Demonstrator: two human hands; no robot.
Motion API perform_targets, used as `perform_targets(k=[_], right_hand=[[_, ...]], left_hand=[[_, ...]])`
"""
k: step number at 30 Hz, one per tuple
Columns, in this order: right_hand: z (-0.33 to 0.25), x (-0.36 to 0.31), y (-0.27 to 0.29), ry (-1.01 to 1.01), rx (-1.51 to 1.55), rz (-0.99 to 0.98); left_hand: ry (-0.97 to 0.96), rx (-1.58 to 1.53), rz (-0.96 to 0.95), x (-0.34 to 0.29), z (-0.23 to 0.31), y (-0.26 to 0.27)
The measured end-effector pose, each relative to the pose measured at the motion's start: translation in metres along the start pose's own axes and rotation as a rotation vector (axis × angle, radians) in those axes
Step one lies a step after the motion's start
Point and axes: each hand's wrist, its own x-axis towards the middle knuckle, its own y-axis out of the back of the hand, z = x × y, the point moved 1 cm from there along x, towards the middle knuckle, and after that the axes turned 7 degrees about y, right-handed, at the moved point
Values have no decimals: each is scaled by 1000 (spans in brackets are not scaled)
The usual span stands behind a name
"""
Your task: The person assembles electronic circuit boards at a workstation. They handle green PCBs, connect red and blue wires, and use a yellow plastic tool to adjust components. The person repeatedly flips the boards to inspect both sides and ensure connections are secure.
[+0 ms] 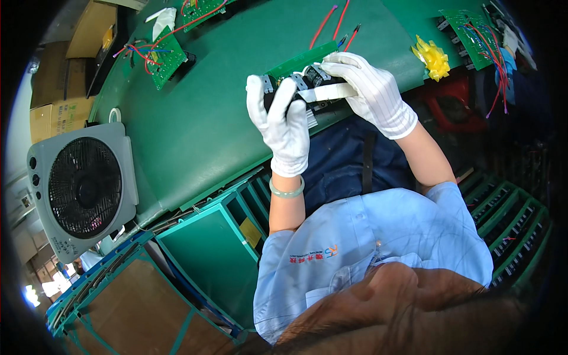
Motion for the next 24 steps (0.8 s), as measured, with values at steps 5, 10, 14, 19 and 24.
perform_targets(k=[5, 10, 14, 19, 24], right_hand=[[1, -27, -3, -118, 130, 197], [12, -89, -26, -499, 420, 628], [16, -127, -28, -865, 734, 710], [10, -154, -23, -972, 691, 733], [18, -184, -42, -686, 1501, 1190]], left_hand=[[436, -177, 134, -2, -6, 5], [565, -522, -297, 13, 44, -14], [-328, -166, -362, 37, 67, -37], [-442, 73, -580, 46, 109, -69], [-739, -72, -334, 32, 140, -68]])
